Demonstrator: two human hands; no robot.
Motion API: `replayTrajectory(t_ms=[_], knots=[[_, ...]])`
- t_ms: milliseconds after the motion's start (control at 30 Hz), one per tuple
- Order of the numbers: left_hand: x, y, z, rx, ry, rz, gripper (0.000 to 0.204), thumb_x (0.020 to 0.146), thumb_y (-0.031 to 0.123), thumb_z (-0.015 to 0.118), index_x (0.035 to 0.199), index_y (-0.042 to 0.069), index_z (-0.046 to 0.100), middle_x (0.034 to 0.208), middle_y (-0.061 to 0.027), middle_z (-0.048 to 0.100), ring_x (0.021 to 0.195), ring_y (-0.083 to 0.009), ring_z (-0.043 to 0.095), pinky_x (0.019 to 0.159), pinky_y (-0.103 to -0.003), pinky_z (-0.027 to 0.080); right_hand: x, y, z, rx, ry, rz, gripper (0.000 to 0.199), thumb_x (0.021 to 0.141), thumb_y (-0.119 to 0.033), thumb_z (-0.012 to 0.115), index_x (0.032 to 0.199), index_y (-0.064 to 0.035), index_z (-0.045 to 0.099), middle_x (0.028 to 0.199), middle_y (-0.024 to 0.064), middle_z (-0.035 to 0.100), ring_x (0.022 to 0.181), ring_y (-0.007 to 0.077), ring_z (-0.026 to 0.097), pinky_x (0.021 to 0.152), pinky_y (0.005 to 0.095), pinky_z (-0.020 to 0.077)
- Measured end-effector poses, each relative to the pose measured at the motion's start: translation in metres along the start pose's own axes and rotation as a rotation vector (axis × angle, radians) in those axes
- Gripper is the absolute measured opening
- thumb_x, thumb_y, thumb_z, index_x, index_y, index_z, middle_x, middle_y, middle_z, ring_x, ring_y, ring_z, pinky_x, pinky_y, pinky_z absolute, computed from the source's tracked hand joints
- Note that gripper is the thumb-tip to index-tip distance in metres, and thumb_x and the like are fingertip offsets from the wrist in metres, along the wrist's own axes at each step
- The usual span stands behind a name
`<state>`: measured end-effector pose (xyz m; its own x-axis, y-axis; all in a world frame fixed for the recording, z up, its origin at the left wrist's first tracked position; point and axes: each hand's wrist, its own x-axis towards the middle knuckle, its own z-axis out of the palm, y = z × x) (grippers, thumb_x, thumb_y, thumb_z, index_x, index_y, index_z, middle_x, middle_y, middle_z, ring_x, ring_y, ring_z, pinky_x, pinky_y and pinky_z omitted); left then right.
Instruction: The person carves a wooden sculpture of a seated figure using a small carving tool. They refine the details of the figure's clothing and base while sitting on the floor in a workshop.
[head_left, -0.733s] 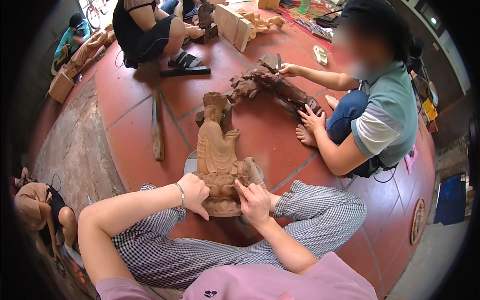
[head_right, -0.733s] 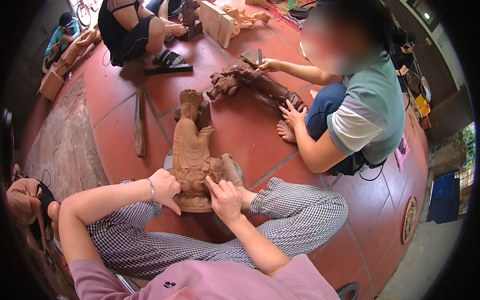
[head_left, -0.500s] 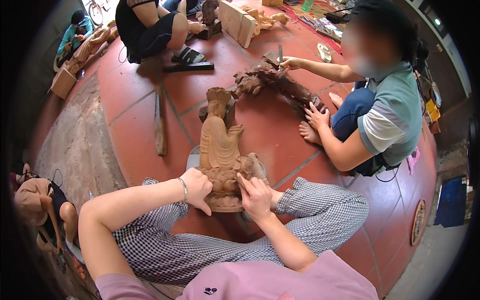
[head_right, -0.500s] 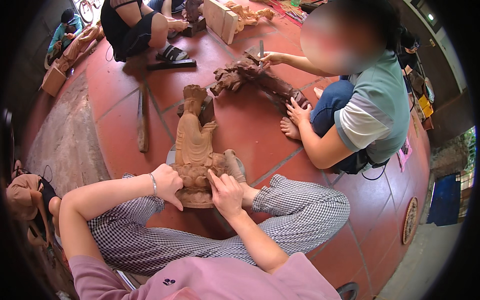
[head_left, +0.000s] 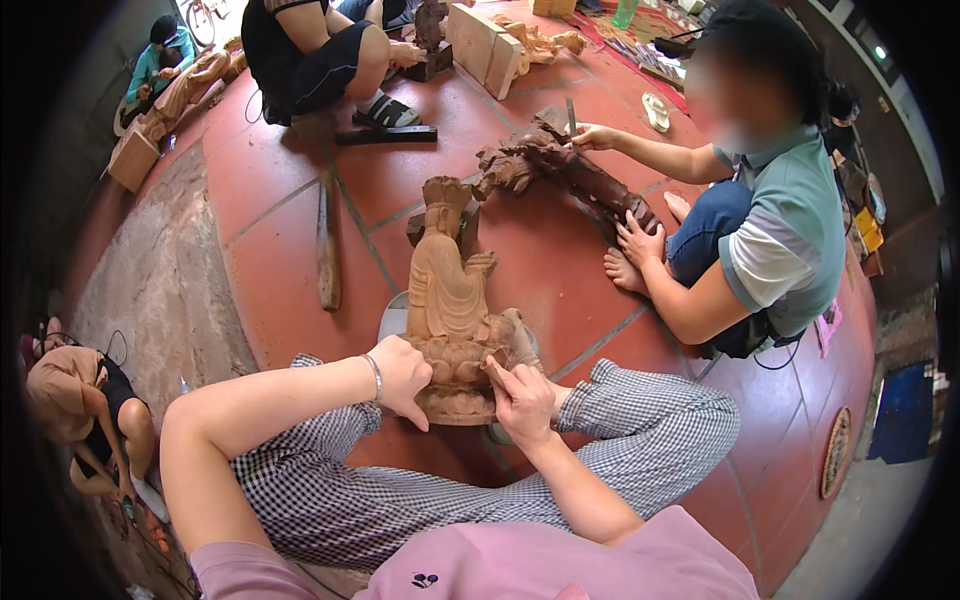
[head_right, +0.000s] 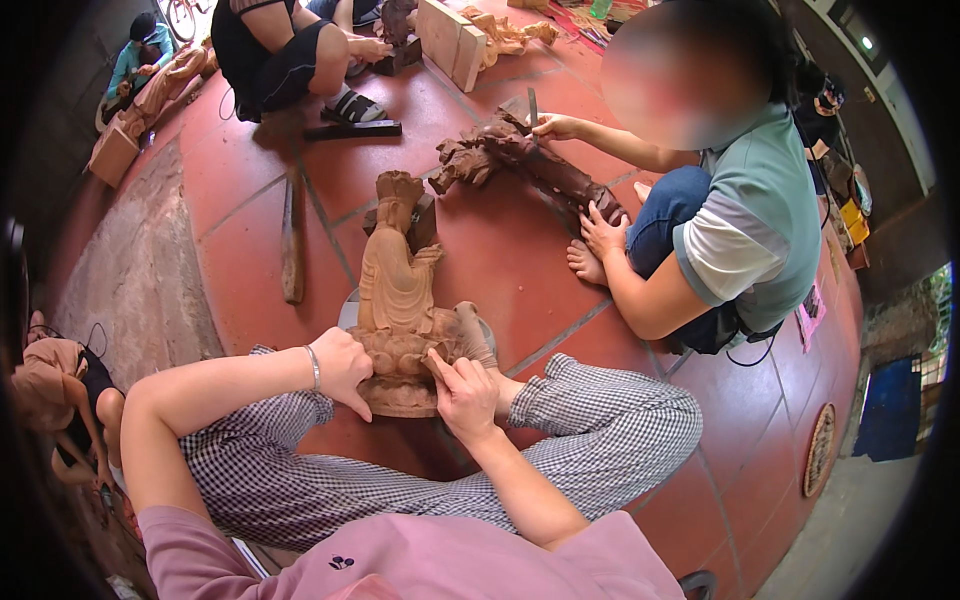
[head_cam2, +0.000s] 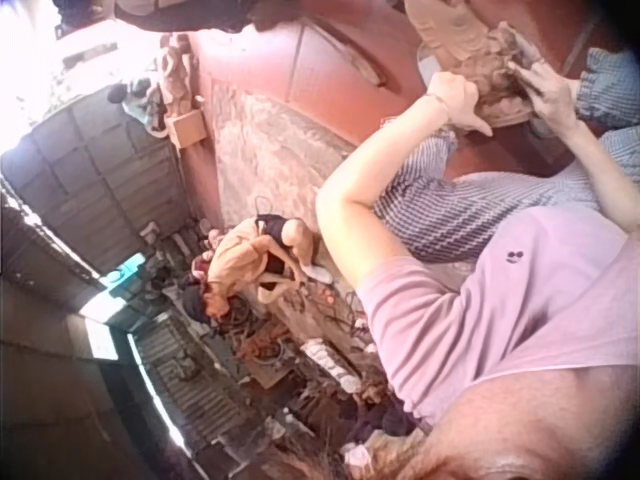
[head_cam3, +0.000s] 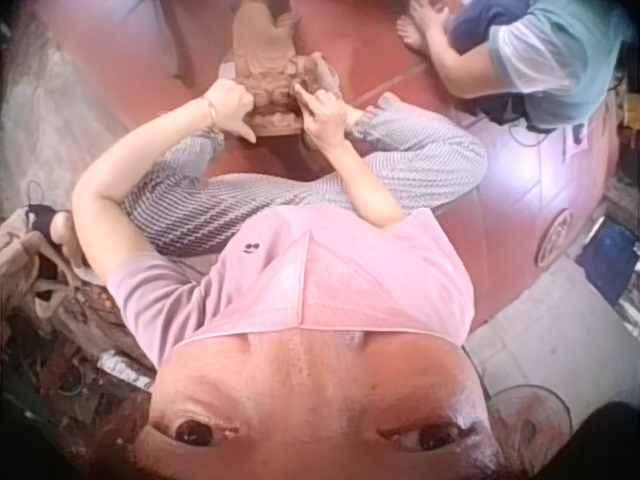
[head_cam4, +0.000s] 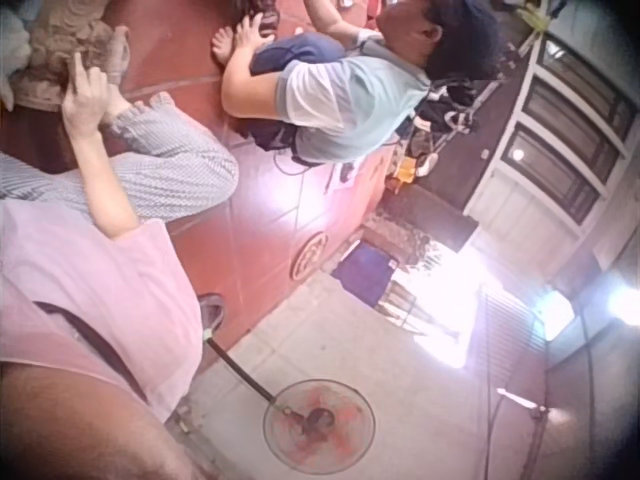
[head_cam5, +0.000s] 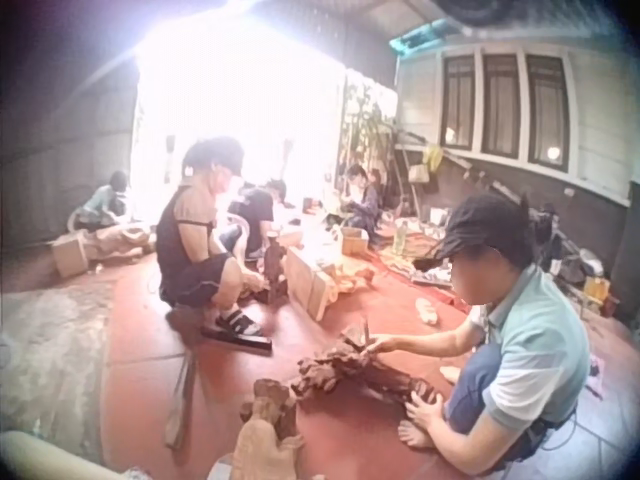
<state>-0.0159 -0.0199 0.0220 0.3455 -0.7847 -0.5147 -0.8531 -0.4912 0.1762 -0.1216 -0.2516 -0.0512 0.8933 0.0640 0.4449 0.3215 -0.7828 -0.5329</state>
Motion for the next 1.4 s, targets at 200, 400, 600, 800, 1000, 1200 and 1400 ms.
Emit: replayTrajectory(t_ms=[200, 400, 600, 800, 1000, 1200, 1400], knots=[[0.0, 0.0, -0.001, 0.001, 0.006, 0.003, 0.077, 0.064, 0.085, 0.068, 0.074, 0.009, 0.076, 0.068, -0.0119, 0.069, 0.068, -0.0304, 0.071, 0.061, -0.041, 0.053, 0.015, -0.003, 0.005, 0.007, 0.032, 0.022, 0.042, 0.082, -0.01, 0.074, 0.124, -0.0149, 0.074, 0.073, 0.0047, 0.048, 0.069, 0.0231, 0.054, 0.062, 0.0373, 0.0447], [0.0, 0.001, -0.002, 0.009, -0.009, -0.001, 0.076, 0.064, 0.085, 0.068, 0.074, 0.009, 0.076, 0.067, -0.0117, 0.069, 0.068, -0.0306, 0.07, 0.061, -0.041, 0.052, -0.005, 0.002, 0.0, 0.0, 0.026, 0.012, 0.045, 0.082, -0.007, 0.072, 0.126, -0.0155, 0.072, 0.074, 0.0051, 0.048, 0.069, 0.0233, 0.053, 0.063, 0.0379, 0.0446], [0.002, -0.001, -0.003, 0.004, -0.003, 0.008, 0.076, 0.064, 0.084, 0.068, 0.074, 0.009, 0.076, 0.068, -0.0121, 0.069, 0.068, -0.0307, 0.07, 0.061, -0.041, 0.052, 0.016, 0.004, 0.007, 0.011, 0.025, -0.008, 0.048, 0.08, -0.007, 0.072, 0.127, -0.0181, 0.073, 0.076, 0.005, 0.048, 0.071, 0.0227, 0.053, 0.064, 0.0378, 0.0448], [-0.001, 0.001, -0.004, 0.002, -0.025, -0.004, 0.076, 0.064, 0.084, 0.068, 0.074, 0.01, 0.076, 0.068, -0.0125, 0.069, 0.069, -0.0306, 0.07, 0.062, -0.041, 0.052, -0.012, -0.006, 0.002, 0.15, 0.037, 0.162, 0.026, 0.094, -0.014, 0.068, 0.119, -0.0062, 0.071, 0.073, 0.0097, 0.051, 0.069, 0.0279, 0.056, 0.064, 0.0398, 0.045], [0.002, 0.0, -0.003, 0.014, 0.004, 0.012, 0.075, 0.064, 0.083, 0.069, 0.074, 0.01, 0.075, 0.068, -0.0127, 0.07, 0.068, -0.0306, 0.07, 0.061, -0.041, 0.052, -0.003, -0.011, 0.016, 0.1, 0.09, 0.206, 0.02, 0.097, -0.016, 0.065, 0.088, 0.0015, 0.063, 0.075, 0.0138, 0.055, 0.071, 0.0329, 0.058, 0.064, 0.0427, 0.0463], [0.0, 0.0, -0.006, 0.01, 0.007, 0.015, 0.076, 0.064, 0.084, 0.068, 0.073, 0.009, 0.075, 0.069, -0.0129, 0.07, 0.068, -0.0308, 0.07, 0.061, -0.041, 0.053, 0.003, -0.012, 0.017, 0.088, 0.121, 0.193, 0.023, 0.097, -0.014, 0.064, 0.081, 0.0003, 0.058, 0.075, 0.0145, 0.055, 0.071, 0.0348, 0.058, 0.064, 0.0443, 0.0464], [0.002, 0.002, -0.007, 0.014, -0.048, -0.002, 0.076, 0.064, 0.085, 0.068, 0.074, 0.01, 0.076, 0.07, -0.0131, 0.07, 0.07, -0.0304, 0.071, 0.063, -0.041, 0.053, -0.003, -0.017, 0.013, 0.113, 0.067, 0.223, 0.025, 0.097, -0.013, 0.063, 0.079, 0.0008, 0.055, 0.074, 0.0162, 0.054, 0.072, 0.0383, 0.058, 0.065, 0.0468, 0.0463]])
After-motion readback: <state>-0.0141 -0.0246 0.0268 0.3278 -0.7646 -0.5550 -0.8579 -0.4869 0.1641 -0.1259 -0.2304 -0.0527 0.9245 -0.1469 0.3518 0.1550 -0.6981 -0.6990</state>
